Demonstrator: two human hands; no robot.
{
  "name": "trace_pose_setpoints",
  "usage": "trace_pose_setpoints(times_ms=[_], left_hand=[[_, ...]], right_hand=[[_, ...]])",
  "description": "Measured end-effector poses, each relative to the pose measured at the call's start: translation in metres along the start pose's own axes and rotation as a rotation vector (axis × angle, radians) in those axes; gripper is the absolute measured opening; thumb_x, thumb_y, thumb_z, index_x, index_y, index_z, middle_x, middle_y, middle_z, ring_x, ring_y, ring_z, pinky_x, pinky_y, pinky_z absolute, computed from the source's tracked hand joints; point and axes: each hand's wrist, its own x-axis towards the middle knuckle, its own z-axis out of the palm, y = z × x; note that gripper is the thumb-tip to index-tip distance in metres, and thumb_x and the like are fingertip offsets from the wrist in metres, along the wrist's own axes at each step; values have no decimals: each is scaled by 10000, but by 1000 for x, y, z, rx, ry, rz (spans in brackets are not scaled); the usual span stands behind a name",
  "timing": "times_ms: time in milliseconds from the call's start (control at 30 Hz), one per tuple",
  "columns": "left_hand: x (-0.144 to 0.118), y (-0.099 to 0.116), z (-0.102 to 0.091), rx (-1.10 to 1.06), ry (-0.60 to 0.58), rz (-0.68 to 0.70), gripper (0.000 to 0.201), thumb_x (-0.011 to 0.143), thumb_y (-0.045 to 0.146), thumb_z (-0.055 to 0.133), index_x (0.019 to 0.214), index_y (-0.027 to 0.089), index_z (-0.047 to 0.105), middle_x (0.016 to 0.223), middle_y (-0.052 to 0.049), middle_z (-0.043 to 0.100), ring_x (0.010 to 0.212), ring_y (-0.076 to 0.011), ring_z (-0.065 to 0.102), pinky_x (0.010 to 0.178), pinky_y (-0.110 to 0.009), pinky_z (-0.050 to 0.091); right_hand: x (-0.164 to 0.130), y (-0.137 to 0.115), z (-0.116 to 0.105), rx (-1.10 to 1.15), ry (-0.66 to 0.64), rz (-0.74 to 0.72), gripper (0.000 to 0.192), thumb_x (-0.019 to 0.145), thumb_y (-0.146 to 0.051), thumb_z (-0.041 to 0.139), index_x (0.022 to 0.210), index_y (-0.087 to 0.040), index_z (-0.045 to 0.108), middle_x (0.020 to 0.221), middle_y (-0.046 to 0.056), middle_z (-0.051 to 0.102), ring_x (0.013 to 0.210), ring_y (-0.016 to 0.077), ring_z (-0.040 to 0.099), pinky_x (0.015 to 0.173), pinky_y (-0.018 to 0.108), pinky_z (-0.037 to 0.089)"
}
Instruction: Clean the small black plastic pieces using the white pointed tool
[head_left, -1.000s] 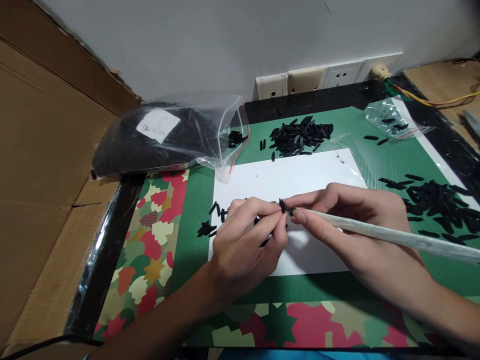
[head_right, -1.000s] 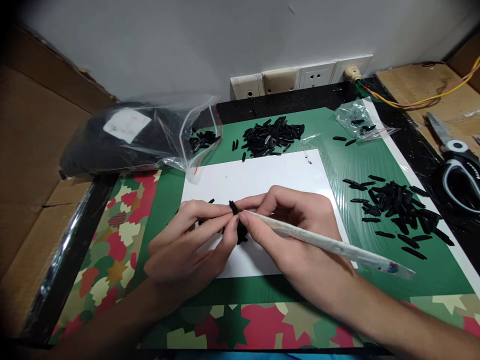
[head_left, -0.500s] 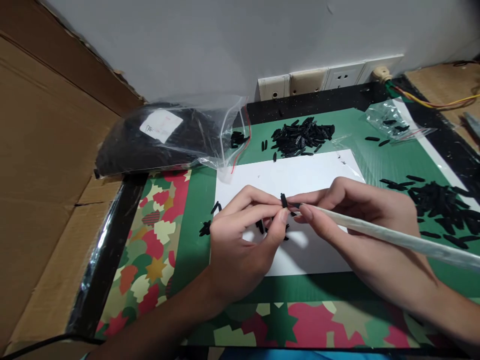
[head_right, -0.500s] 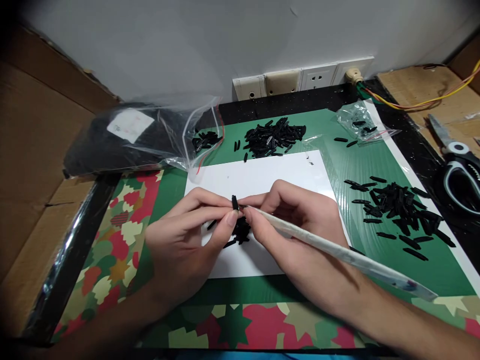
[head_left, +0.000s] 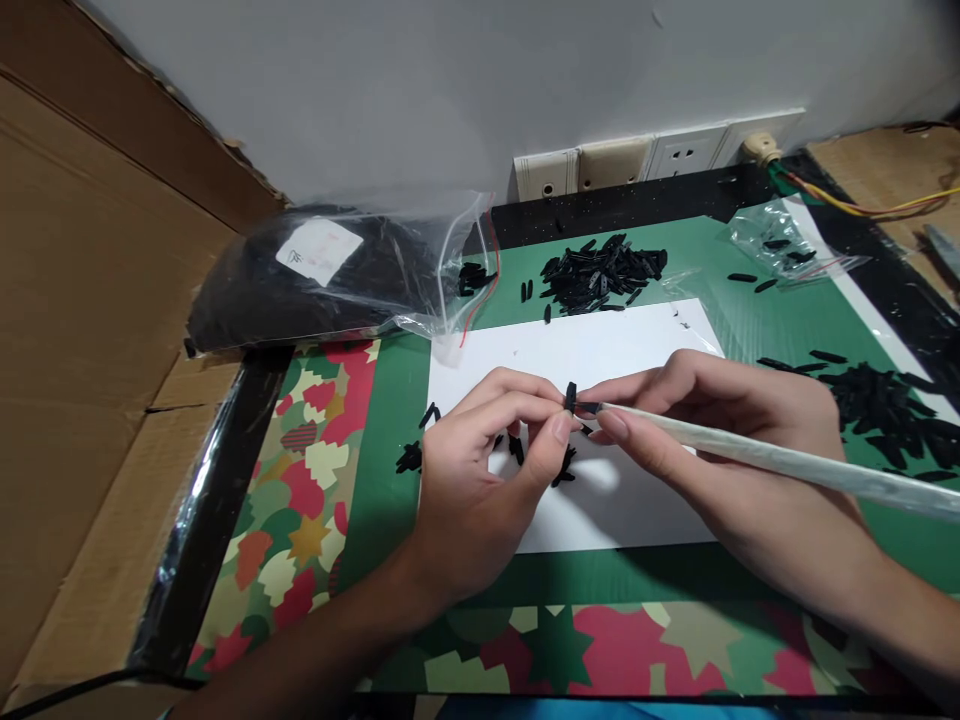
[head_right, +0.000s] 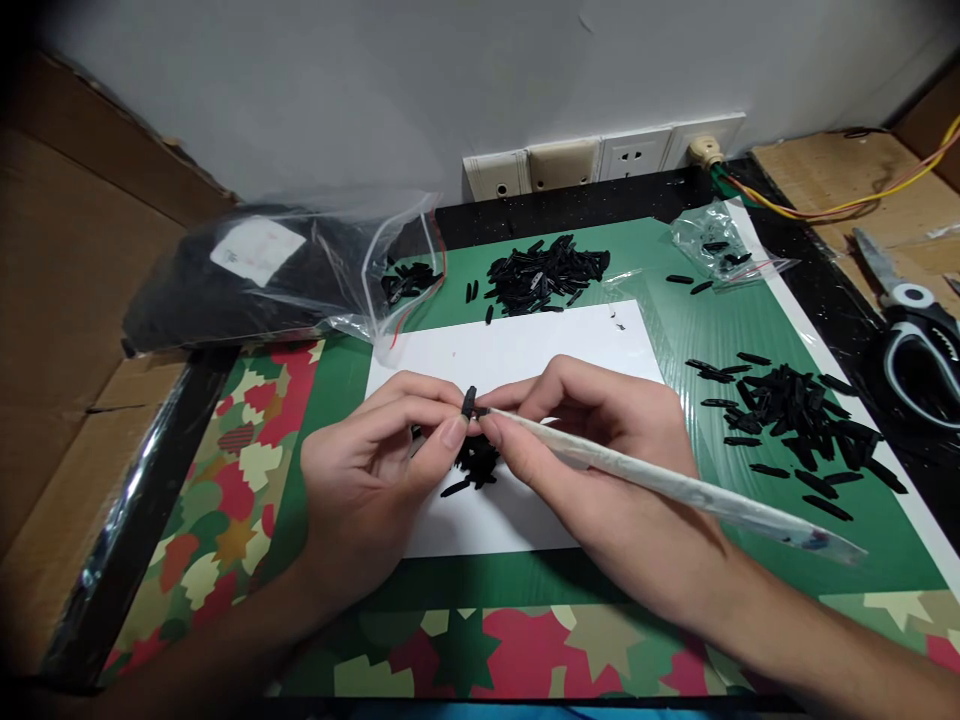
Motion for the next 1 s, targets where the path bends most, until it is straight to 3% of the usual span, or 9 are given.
trace_pose_setpoints(times_ms=[400, 567, 800, 900, 1000], left_hand=[[0, 0, 1, 13, -14, 14, 146, 998, 115, 680, 888, 202, 723, 935, -42, 721, 900, -170, 694, 754, -300, 560], [1, -1, 0, 6, -60, -33, 163, 1009, 137, 645, 863, 204, 672, 966, -43, 692, 929, -175, 664, 766, -303, 529], [-2, -1, -2, -6, -121, -23, 203, 1036, 157, 585, 839, 204, 594, 967, -45, 641, 937, -179, 625, 774, -307, 505], [-1, -1, -2, -6, -140, -47, 212, 1048, 175, 582, 841, 203, 623, 971, -51, 635, 933, -183, 626, 770, -309, 512], [0, -1, -2, -48, -151, -101, 233, 1066, 211, 584, 848, 201, 666, 1003, -53, 647, 929, -177, 639, 786, -304, 527]], right_hand=[[0, 1, -1, -30, -5, -24, 200, 911, -316, 891, 773, -247, 763, 972, 34, 860, 851, 228, 823, 690, 288, 681], [-2, 6, -6, -260, -29, -267, 157, 959, -212, 818, 835, -264, 737, 1110, 37, 834, 937, 228, 801, 840, 348, 677], [8, 9, -16, -371, -234, -611, 164, 991, -86, 717, 943, -233, 770, 1201, 95, 840, 1173, 253, 798, 1026, 359, 669], [7, 15, -19, -459, -257, -648, 197, 995, -93, 690, 915, -254, 770, 1228, 73, 844, 1173, 281, 809, 1021, 361, 681], [1, 23, -19, -488, -288, -591, 256, 1027, -122, 614, 916, -282, 781, 1352, 3, 803, 1127, 267, 826, 1015, 332, 680]])
